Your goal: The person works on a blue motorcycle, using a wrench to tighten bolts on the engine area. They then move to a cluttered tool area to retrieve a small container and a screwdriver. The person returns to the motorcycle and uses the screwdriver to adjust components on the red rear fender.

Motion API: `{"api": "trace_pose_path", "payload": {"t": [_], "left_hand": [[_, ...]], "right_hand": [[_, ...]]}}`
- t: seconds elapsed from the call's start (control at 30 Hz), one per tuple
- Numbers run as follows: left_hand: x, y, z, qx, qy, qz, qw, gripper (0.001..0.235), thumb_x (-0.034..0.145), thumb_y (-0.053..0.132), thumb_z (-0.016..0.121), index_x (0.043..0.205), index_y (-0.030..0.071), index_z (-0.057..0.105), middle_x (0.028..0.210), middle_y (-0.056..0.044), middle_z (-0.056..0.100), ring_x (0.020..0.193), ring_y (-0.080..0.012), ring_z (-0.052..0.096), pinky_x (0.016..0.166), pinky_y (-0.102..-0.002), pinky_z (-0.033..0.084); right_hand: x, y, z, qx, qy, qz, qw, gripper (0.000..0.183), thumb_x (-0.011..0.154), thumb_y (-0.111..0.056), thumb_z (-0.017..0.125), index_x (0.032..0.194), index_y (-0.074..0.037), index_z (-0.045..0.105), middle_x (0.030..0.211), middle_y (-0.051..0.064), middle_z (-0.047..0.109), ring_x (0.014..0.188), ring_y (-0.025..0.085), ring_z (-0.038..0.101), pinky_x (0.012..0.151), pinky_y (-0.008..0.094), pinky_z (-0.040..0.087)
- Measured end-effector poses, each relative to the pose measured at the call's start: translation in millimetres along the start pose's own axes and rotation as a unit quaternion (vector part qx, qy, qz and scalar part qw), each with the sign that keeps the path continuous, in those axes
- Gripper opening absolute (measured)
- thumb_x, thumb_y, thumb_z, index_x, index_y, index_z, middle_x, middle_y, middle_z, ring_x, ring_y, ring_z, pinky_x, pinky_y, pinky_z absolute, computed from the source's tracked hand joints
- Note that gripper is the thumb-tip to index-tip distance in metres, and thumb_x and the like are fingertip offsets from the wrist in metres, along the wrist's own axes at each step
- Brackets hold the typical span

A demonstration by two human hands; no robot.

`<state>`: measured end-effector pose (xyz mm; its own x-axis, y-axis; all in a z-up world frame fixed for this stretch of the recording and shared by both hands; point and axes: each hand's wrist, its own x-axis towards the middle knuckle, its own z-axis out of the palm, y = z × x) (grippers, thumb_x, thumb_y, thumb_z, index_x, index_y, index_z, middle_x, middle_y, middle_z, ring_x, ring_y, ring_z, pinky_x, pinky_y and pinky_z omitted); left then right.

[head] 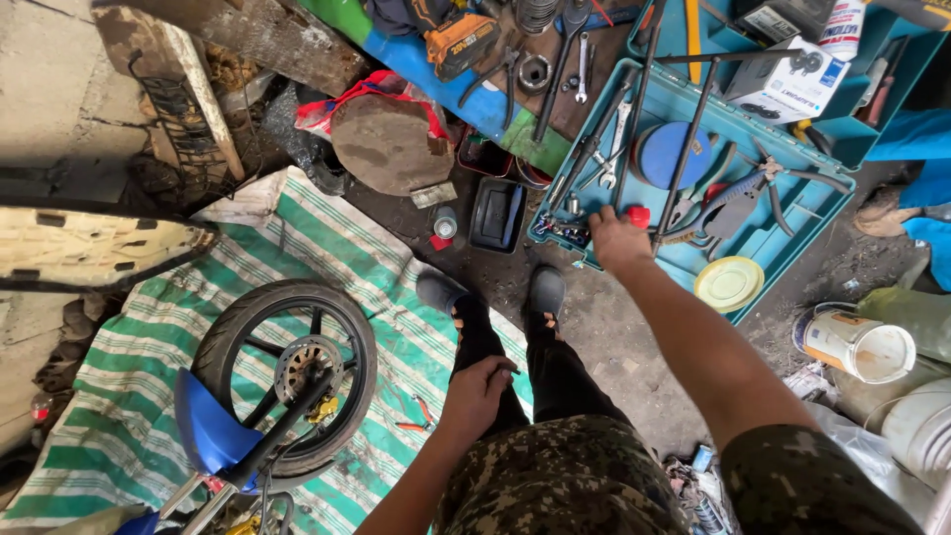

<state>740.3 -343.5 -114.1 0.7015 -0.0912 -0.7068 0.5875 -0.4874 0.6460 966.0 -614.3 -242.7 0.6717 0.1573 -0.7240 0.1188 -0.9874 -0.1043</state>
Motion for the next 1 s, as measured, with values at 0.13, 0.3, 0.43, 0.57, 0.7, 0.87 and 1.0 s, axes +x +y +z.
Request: {"api": "trace_pose_path", "payload": {"t": [0.13,0.3,0.43,0.57,0.7,0.87,1.0], "left_hand": [[-9.8,0.6,-2.1,-0.012,-0.023,-0.029,0.999,0.030,0.112,0.028,0.055,0.127,0.017,0.079,0.112,-0.007,0.086,0.108,-0.0223,0.083,0.090,-0.038,0.065],[-4.7,-3.5,-4.1,-0.012,-0.010,0.002,1.000,0.029,0.112,0.026,0.054,0.124,0.018,0.079,0.112,-0.006,0.086,0.107,-0.0223,0.083,0.089,-0.039,0.063],[-0.4,-2.1,-6.6,-0.040,0.010,0.034,0.999,0.028,0.115,0.018,0.056,0.126,0.017,0.082,0.106,-0.016,0.086,0.105,-0.0347,0.082,0.091,-0.050,0.066],[-3.1,9.8,-9.3,-0.031,-0.005,0.036,0.999,0.028,0.115,0.018,0.057,0.129,0.013,0.081,0.109,-0.020,0.085,0.108,-0.0399,0.081,0.091,-0.053,0.066],[-8.1,20.3,-12.3,-0.055,-0.018,0.039,0.998,0.030,0.117,0.018,0.056,0.133,0.010,0.080,0.111,-0.023,0.083,0.109,-0.0426,0.080,0.092,-0.054,0.066],[-1.2,2.4,-1.9,-0.103,-0.012,0.015,0.995,0.031,0.117,0.021,0.056,0.132,0.012,0.081,0.110,-0.019,0.084,0.108,-0.0307,0.081,0.093,-0.050,0.066],[11.3,-10.5,8.3,-0.138,-0.009,-0.015,0.990,0.030,0.116,0.023,0.059,0.133,0.010,0.081,0.108,-0.016,0.085,0.103,-0.0262,0.081,0.092,-0.045,0.063]], "right_hand": [[0.1,21.9,6.2,-0.071,-0.007,-0.025,0.997,0.049,0.106,0.000,0.058,0.154,-0.006,0.052,0.149,0.016,0.056,0.130,0.044,0.062,0.072,0.056,0.073],[-15.8,51.9,18.1,-0.086,-0.006,-0.048,0.995,0.037,0.108,0.000,0.051,0.144,-0.004,0.061,0.138,0.017,0.063,0.127,0.042,0.063,0.081,0.057,0.072],[-1.8,85.5,79.1,-0.120,0.162,-0.094,0.975,0.020,0.106,-0.010,0.056,0.116,-0.008,0.073,0.118,0.011,0.068,0.120,0.044,0.070,0.083,0.058,0.068],[36.8,77.0,95.5,-0.104,0.017,-0.034,0.994,0.030,0.107,-0.017,0.057,0.127,-0.013,0.078,0.138,0.010,0.069,0.139,0.041,0.064,0.094,0.059,0.067],[44.2,70.4,118.0,0.021,0.083,-0.007,0.996,0.044,0.092,-0.029,0.076,0.133,-0.014,0.075,0.132,0.016,0.068,0.127,0.044,0.070,0.098,0.058,0.066],[8.3,37.6,108.4,0.159,0.260,0.021,0.952,0.024,0.097,-0.021,0.068,0.119,-0.020,0.076,0.118,0.008,0.063,0.102,0.041,0.078,0.085,0.051,0.069],[19.2,19.7,124.4,0.321,0.251,0.060,0.911,0.019,0.101,-0.026,0.074,0.117,-0.021,0.082,0.099,0.007,0.081,0.104,0.035,0.079,0.092,0.049,0.064]]}}
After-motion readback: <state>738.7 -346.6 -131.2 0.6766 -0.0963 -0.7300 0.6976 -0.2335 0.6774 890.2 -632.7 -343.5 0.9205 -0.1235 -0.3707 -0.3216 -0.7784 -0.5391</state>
